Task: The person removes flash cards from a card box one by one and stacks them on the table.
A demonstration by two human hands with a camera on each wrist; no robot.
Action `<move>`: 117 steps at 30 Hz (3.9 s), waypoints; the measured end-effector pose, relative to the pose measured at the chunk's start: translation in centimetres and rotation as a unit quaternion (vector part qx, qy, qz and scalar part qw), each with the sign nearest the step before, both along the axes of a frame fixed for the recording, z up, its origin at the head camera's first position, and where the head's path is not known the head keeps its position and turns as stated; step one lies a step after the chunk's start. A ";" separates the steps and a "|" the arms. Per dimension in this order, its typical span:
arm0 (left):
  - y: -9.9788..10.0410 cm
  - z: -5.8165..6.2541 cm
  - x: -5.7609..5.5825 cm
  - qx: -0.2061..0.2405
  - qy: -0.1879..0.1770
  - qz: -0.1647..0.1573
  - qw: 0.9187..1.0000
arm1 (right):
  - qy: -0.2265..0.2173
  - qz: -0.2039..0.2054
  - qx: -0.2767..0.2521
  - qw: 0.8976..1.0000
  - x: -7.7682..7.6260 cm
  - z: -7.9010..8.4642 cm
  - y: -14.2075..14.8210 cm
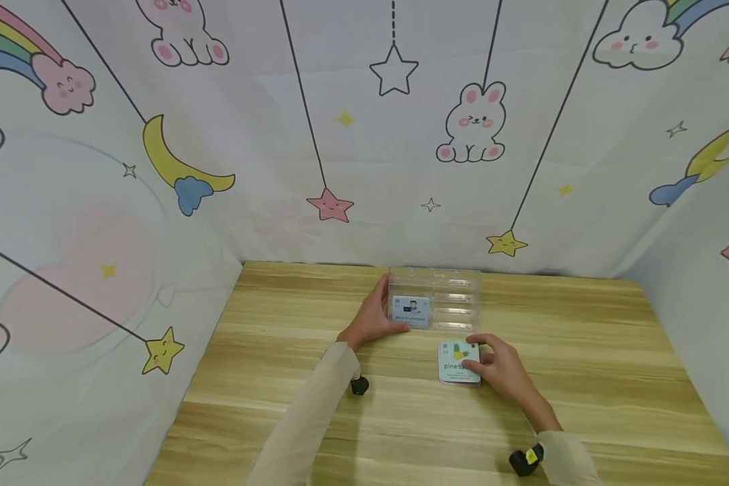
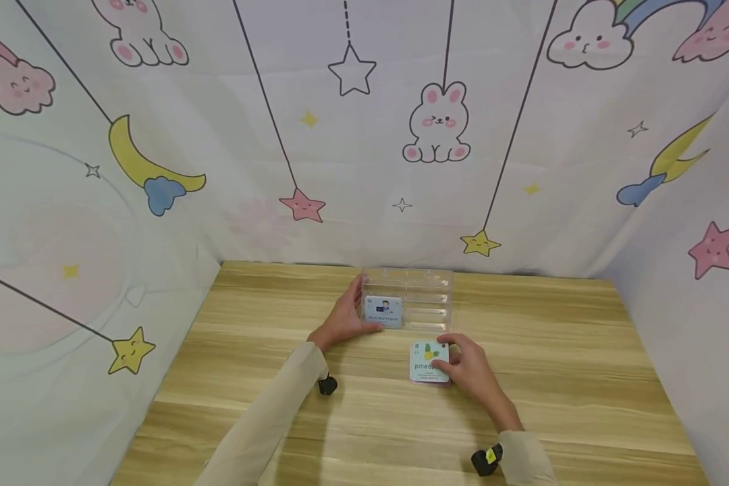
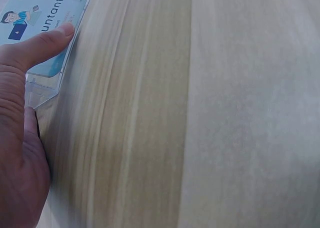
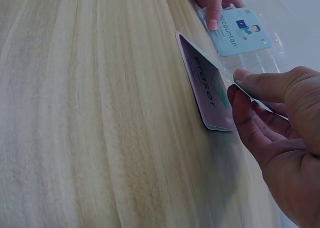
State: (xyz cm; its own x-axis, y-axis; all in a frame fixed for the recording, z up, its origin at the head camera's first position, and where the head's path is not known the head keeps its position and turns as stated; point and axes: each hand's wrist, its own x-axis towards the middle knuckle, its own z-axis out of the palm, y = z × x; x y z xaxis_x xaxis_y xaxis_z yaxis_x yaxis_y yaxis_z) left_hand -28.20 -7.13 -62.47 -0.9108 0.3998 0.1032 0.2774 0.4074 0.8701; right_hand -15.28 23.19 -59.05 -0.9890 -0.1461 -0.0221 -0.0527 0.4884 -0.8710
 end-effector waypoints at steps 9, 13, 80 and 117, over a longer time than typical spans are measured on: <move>-0.1 -0.2 -0.2 0.008 -0.007 -0.001 1.000 | 0.006 0.009 0.001 1.000 -0.2 0.0 -0.1; -0.2 -0.1 -0.2 0.006 -0.006 -0.002 1.000 | 0.004 0.013 0.005 1.000 -0.3 0.0 -0.1; 0.1 0.4 0.1 -0.007 -0.021 0.007 1.000 | 0.085 0.046 0.154 0.983 -0.4 -1.0 -0.6; 0.0 -0.4 -0.3 -0.001 0.005 0.000 1.000 | 0.116 0.080 0.097 0.985 -5.8 2.1 -5.8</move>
